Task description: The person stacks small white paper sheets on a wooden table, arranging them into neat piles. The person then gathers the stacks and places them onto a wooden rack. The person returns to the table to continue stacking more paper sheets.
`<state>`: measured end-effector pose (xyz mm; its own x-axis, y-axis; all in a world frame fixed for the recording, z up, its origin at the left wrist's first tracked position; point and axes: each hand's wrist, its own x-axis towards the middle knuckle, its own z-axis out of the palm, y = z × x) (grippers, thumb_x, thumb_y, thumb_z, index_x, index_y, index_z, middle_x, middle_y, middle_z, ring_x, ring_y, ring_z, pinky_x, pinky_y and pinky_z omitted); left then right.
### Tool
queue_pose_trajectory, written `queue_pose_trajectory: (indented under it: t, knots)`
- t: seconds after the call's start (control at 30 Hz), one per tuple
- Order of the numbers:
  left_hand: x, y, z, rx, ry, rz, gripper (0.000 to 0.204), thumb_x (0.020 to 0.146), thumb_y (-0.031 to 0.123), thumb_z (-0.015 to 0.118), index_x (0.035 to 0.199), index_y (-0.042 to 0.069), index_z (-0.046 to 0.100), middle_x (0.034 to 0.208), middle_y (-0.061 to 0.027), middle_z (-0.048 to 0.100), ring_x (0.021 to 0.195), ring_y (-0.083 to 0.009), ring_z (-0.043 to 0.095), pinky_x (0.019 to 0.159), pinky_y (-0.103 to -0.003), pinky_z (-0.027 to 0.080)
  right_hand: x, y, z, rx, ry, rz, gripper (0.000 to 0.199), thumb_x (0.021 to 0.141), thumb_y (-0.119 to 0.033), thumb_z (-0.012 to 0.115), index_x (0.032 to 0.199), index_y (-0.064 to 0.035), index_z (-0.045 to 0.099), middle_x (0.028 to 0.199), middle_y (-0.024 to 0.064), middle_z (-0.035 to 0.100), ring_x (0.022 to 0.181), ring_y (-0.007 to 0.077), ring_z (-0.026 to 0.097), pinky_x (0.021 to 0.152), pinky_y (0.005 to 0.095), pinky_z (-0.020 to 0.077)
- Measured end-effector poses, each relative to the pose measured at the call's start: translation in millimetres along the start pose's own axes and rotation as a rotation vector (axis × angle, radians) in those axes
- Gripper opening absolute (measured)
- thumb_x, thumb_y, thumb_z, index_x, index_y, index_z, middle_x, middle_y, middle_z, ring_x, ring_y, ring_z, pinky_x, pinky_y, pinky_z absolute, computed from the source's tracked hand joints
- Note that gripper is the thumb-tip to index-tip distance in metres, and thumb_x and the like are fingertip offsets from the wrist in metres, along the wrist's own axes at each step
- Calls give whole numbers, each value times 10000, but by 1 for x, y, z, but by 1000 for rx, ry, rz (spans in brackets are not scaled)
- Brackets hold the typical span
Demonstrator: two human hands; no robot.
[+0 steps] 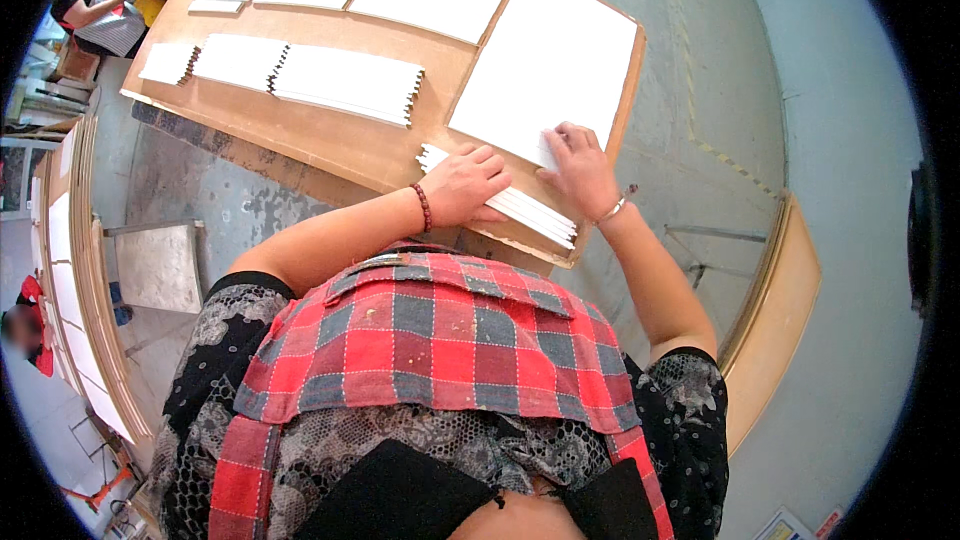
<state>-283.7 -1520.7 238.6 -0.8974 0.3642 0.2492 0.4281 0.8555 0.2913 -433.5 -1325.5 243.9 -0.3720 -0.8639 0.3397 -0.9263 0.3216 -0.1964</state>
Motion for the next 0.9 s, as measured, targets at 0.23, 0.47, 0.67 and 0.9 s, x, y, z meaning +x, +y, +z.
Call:
queue_pose_trajectory:
  t: [0.23,0.47,0.67,0.9]
  knots:
    - [6,-7,-6,-41,-128,-124,630,641,476,793,1032,33,575,1158,-123,524,1115,-316,487,984,-440,383,9,5,-8,106,11,-111,289,871,-126,611,1149,-50,626,1069,150,639,978,316,623,858,406,518]
    - [17,-12,-7,-7,30,-104,714,652,493,792,1119,9,549,1228,-149,501,1186,-324,459,1032,-453,351,13,19,-5,230,-178,-89,334,823,-144,666,1146,-74,619,1077,141,629,999,332,611,860,411,511]
    - [26,-13,-12,34,15,-120,783,661,491,794,1196,-11,522,1312,-171,478,1250,-328,437,1068,-460,332,16,31,0,351,-370,-199,210,868,-161,613,1048,-52,617,988,150,644,893,343,643,788,401,535]
    - [34,-17,-13,-2,-49,-162,844,673,514,787,1270,-4,493,1314,-170,490,1285,-331,423,1113,-485,292,31,50,4,123,-157,-85,337,851,-209,670,1146,-52,623,1123,162,615,1053,327,579,899,395,495]
